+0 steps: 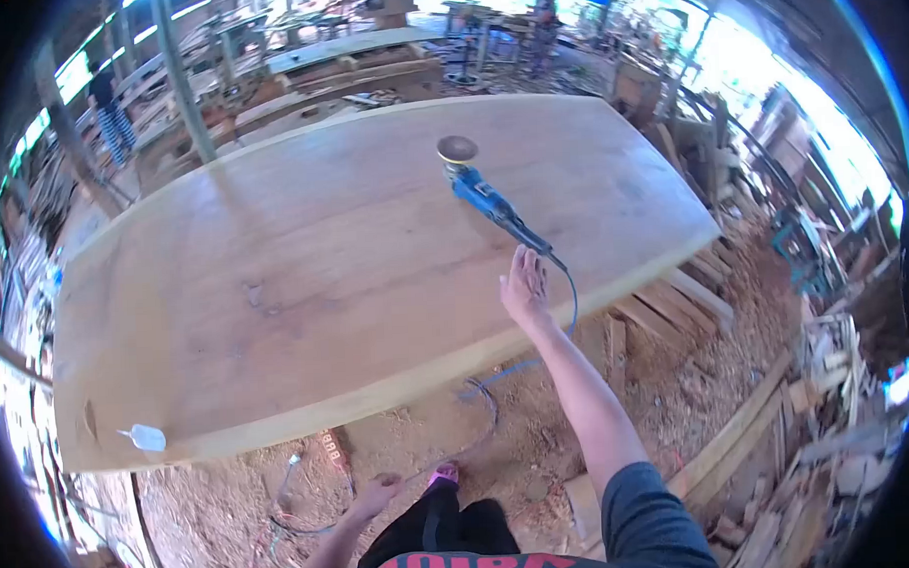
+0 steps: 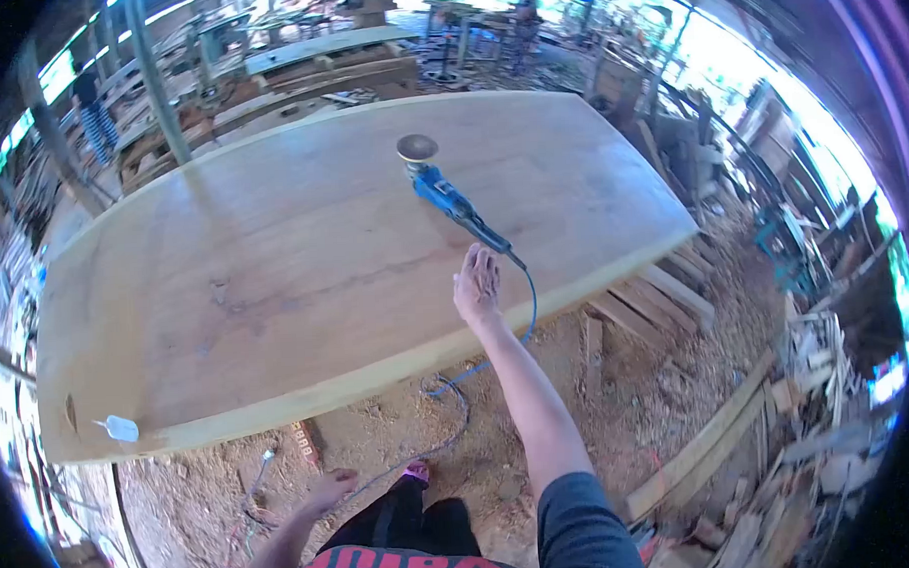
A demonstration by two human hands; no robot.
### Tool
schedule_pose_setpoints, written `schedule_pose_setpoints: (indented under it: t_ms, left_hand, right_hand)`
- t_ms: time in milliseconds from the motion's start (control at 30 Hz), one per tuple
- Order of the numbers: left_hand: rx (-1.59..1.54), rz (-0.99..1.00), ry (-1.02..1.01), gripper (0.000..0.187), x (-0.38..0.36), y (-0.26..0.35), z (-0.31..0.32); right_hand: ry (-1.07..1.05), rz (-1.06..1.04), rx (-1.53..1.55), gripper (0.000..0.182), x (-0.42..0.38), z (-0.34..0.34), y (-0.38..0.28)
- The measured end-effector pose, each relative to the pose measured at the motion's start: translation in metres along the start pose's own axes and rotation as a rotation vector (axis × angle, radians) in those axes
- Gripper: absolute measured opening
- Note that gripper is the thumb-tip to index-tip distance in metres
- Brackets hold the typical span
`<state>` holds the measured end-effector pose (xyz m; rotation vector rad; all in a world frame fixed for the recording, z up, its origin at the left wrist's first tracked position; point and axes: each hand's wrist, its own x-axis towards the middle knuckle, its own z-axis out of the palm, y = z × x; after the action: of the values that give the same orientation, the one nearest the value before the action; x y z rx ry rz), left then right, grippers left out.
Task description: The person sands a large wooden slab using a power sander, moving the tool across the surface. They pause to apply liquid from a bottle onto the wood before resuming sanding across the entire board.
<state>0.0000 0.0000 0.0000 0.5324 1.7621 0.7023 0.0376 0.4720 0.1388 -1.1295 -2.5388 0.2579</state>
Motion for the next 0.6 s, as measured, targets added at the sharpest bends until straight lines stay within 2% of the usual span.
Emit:
schedule_pose_setpoints:
  t_ms: [67,100,133,167,200,233,267,300,333,367,400,433,467,533,567,600]
  left_hand:
    - [-0.222,0.042,-0.059,0.052,-0.031,0.064,0.014]
    - [-0.308,0.161,-0.102,0.049,0.031,0.147,0.010]
    - [-0.388,0.187,-0.136,0.049,0.048,0.156,0.035]
    - [-0.494,0.225,-0.150,0.048,0.067,0.167,0.065]
    - [-0.417,0.297,-0.107,0.049,0.053,0.193,0.075]
    - [-0.347,0.390,-0.044,0.049,0.052,0.238,0.069]
    - [-0.409,0.449,0.053,0.046,0.049,0.266,0.060]
    - [-0.459,0.518,0.138,0.044,0.043,0.282,0.050]
    - [-0.712,0.583,0.368,0.032,0.049,0.278,0.037]
    - [-0.944,0.643,0.570,0.023,0.050,0.272,0.024]
    - [-0.730,0.739,1.108,0.031,0.001,0.288,-0.002]
    - [-1.337,0.722,1.244,0.035,-0.048,0.326,-0.006]
    - [-0.991,0.669,1.596,0.043,-0.074,0.323,-0.010]
    - [-0.874,0.761,1.922,0.042,-0.092,0.344,-0.006]
    - [-0.883,0.762,1.919,0.042,-0.090,0.344,0.006]
    - [-0.914,0.680,1.746,0.042,-0.083,0.338,0.017]
  right_hand:
    - [0.226,-0.085,-0.354,0.072,0.014,0.024,0.005]
    - [0.267,-0.079,-0.396,0.062,0.107,0.013,0.031]
    - [0.226,-0.077,-0.429,0.051,0.119,0.018,0.045]
    - [0.070,0.002,-0.369,0.036,0.135,0.011,0.066]
    - [-0.125,0.046,-0.284,0.025,0.144,0.028,0.071]
    - [0.016,0.050,-0.276,0.021,0.147,0.021,0.066]
    - [-0.189,0.080,-0.203,0.027,0.148,-0.018,0.037]
    - [-0.224,-0.030,-0.240,0.031,0.163,-0.002,0.052]
    - [-0.147,-0.081,-0.248,0.035,0.169,0.009,0.064]
    - [-0.083,-0.037,-0.205,0.041,0.171,0.021,0.071]
    - [-0.077,-0.111,-0.201,0.045,0.174,0.030,0.074]
    - [-0.065,-0.153,-0.143,0.050,0.161,0.043,0.095]
    - [-0.076,-0.185,-0.141,0.050,0.163,0.045,0.097]
    - [-0.017,-0.216,-0.058,0.042,0.173,0.047,0.105]
    - [-0.128,-0.214,0.075,0.043,0.176,0.049,0.110]
    - [-0.228,-0.189,0.203,0.045,0.180,0.045,0.117]
